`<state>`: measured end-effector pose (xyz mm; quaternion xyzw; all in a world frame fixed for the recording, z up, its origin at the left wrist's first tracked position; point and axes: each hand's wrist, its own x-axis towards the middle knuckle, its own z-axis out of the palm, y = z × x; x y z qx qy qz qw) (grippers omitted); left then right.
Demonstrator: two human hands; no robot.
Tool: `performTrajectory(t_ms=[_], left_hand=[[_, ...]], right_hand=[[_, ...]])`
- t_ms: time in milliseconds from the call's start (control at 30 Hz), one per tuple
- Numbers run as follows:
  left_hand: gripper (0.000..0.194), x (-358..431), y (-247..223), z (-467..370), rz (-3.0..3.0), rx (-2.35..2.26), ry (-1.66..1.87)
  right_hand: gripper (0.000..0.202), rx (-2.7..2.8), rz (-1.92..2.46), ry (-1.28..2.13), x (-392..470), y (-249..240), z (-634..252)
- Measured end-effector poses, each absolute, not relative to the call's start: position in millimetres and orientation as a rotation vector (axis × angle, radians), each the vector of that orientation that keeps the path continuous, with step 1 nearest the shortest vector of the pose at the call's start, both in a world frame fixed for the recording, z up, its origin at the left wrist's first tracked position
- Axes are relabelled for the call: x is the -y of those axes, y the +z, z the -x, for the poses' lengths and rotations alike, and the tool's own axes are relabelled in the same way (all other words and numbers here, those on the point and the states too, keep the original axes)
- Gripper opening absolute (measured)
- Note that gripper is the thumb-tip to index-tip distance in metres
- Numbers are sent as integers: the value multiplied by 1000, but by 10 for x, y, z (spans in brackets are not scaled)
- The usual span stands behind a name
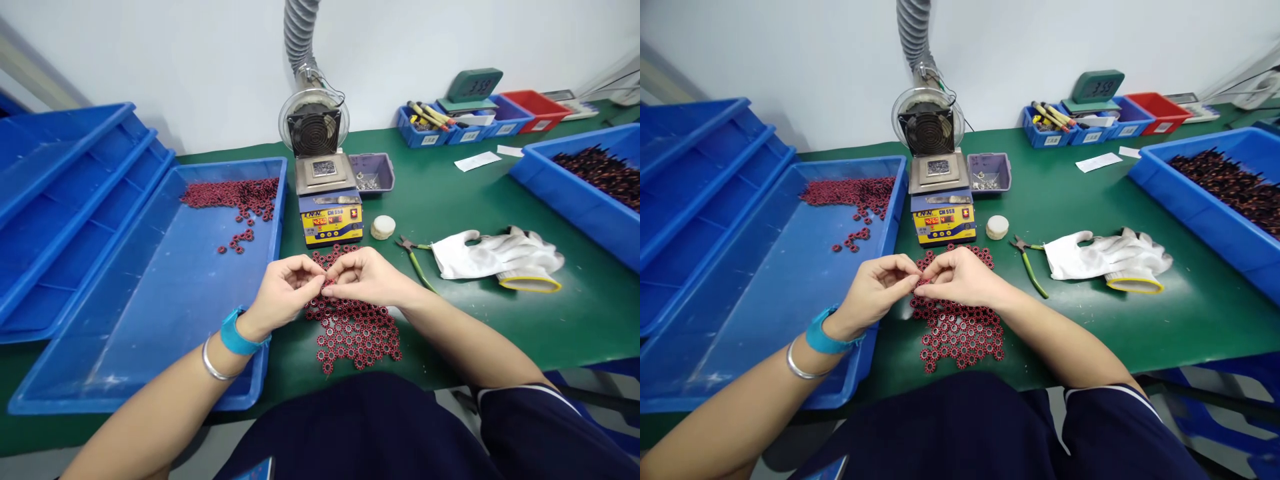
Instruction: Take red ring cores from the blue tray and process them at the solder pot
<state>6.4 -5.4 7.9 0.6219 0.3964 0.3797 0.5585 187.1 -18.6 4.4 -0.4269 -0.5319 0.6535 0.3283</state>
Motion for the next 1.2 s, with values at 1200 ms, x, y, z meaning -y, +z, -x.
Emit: performTrajectory(t_ms=[1200], left_hand=[[17,3,143,-41,-1414,-1004,826]], right_hand=[[36,1141,976,1828,152,-19,-1851]])
